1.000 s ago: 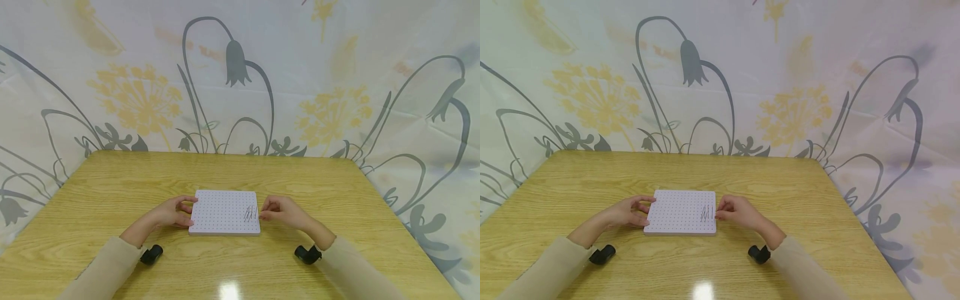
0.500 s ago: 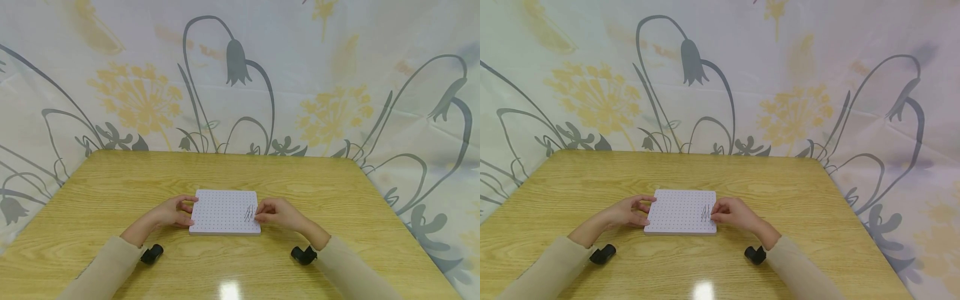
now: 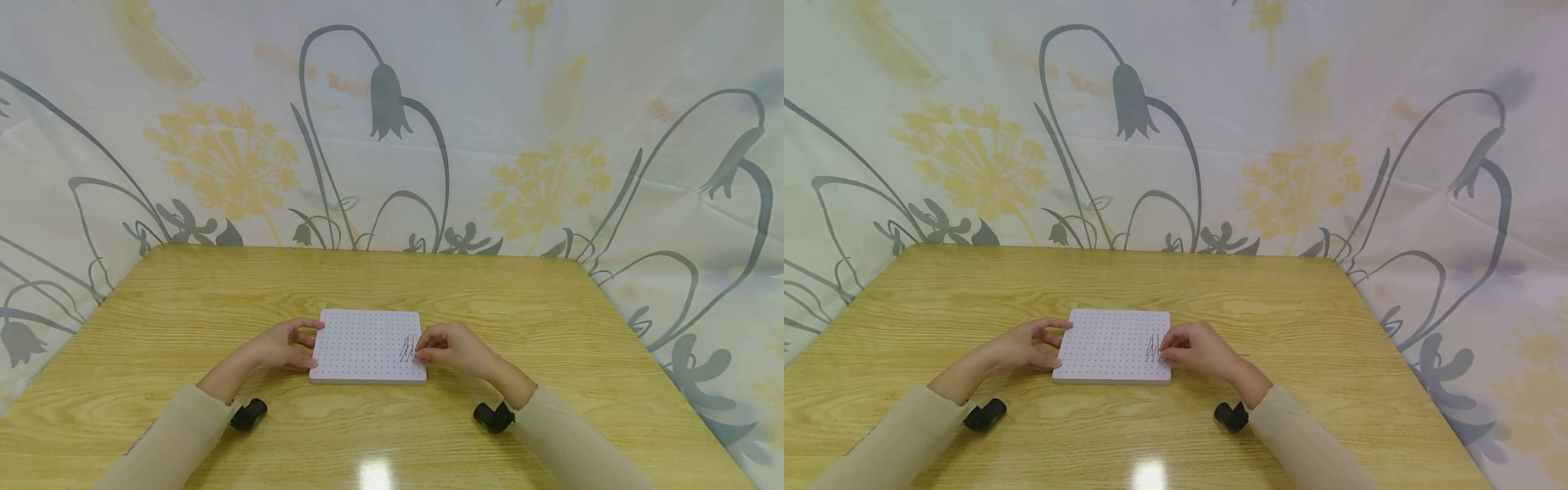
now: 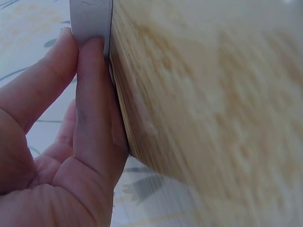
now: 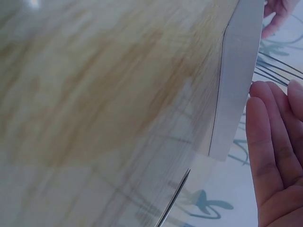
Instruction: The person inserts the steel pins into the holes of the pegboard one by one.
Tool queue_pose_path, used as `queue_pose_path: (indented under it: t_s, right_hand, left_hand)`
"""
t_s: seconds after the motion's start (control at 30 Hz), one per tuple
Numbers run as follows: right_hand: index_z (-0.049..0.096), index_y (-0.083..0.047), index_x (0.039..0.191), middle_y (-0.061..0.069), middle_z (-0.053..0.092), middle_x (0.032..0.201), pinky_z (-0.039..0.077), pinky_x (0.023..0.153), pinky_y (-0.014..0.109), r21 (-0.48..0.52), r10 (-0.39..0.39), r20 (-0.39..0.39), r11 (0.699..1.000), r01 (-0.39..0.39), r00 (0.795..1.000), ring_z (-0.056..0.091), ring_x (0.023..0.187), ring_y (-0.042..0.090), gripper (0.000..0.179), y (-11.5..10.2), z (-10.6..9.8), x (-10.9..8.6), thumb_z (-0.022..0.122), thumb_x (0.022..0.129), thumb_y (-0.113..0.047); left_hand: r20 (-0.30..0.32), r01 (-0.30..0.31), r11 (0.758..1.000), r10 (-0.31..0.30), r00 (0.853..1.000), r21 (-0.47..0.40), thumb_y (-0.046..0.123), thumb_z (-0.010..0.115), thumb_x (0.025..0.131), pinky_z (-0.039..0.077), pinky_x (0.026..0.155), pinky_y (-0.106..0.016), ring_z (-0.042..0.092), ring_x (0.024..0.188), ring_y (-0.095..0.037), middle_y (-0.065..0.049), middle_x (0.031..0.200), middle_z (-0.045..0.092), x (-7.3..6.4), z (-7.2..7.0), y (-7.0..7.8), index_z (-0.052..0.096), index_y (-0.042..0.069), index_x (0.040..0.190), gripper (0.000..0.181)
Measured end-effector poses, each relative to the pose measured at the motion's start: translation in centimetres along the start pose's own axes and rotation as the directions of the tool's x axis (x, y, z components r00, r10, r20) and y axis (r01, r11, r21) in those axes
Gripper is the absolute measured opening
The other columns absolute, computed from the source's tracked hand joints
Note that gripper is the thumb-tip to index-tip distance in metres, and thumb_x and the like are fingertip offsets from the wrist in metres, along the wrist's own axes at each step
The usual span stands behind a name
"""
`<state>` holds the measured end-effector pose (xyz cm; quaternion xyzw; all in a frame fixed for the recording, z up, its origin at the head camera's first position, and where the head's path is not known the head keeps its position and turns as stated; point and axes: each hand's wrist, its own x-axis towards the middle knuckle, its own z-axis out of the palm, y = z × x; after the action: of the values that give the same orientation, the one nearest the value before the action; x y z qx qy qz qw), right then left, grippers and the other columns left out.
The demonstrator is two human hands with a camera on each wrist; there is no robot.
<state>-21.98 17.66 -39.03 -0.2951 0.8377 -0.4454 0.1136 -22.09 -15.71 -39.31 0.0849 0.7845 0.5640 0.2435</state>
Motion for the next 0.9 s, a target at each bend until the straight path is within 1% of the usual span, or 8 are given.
queue_pose_path:
  t_s: [0.23,0.4,0.53,0.67,0.8,0.9]
  right_hand:
    - [0.067,0.001,0.084,0.004,0.067,0.079,0.053,0.064,0.025,-0.053,-0.043,-0.004,0.998,0.042,0.999,0.063,0.072,0.012,0.006,-0.13,0.0,-0.03,0.067,0.085,-0.006]
    - [0.068,-0.002,0.084,0.0,0.066,0.08,0.051,0.064,0.024,-0.124,-0.067,0.002,0.99,0.066,0.998,0.059,0.071,0.006,0.005,-0.18,0.0,-0.05,0.067,0.085,-0.006]
    - [0.07,-0.005,0.084,-0.004,0.066,0.079,0.048,0.061,0.022,-0.19,-0.064,0.007,0.98,0.064,0.998,0.054,0.068,0.003,0.002,-0.16,0.15,-0.04,0.068,0.084,-0.006]
    - [0.071,-0.007,0.084,-0.006,0.065,0.079,0.046,0.059,0.022,-0.223,-0.055,0.011,0.973,0.056,0.998,0.051,0.066,0.003,0.003,-0.39,0.23,-0.05,0.068,0.085,-0.008]
    - [0.072,-0.007,0.085,-0.004,0.066,0.081,0.047,0.06,0.022,-0.247,-0.048,0.014,0.968,0.05,0.999,0.053,0.068,0.003,0.003,-0.51,0.06,-0.15,0.069,0.084,-0.009]
    - [0.072,-0.006,0.088,-0.002,0.067,0.084,0.049,0.064,0.022,-0.257,-0.047,0.02,0.965,0.05,0.999,0.056,0.073,0.004,0.005,-0.38,-0.14,-0.31,0.069,0.084,-0.007]
  left_hand:
    - [0.006,-0.004,1.0,0.004,1.0,0.0,-0.008,0.071,0.076,0.052,0.072,-0.034,0.057,0.086,-0.022,-0.021,0.109,0.047,-0.06,0.0,0.0,0.039,-0.002,0.136,0.068]
    - [0.003,-0.004,1.0,0.004,1.0,0.011,-0.007,0.072,0.076,0.052,0.072,-0.033,0.055,0.086,-0.023,-0.021,0.109,0.047,-0.1,0.0,0.04,0.04,-0.002,0.136,0.068]
    - [0.002,-0.006,1.0,0.006,1.0,0.019,-0.006,0.072,0.076,0.052,0.072,-0.033,0.055,0.086,-0.022,-0.021,0.109,0.047,-0.12,0.0,0.09,0.04,-0.001,0.136,0.068]
    - [0.002,-0.005,1.0,0.005,1.0,0.011,-0.006,0.072,0.076,0.052,0.072,-0.033,0.057,0.086,-0.022,-0.021,0.109,0.047,-0.14,0.01,0.13,0.04,-0.002,0.136,0.068]
    - [-0.001,-0.002,1.0,0.002,1.0,0.01,-0.006,0.072,0.076,0.052,0.072,-0.032,0.057,0.085,-0.022,-0.021,0.109,0.046,-0.14,-0.01,0.13,0.04,-0.002,0.136,0.068]
    - [0.0,-0.002,1.0,0.002,1.0,0.016,-0.006,0.073,0.076,0.051,0.072,-0.032,0.055,0.085,-0.022,-0.021,0.109,0.046,-0.14,-0.01,0.1,0.04,-0.001,0.136,0.069]
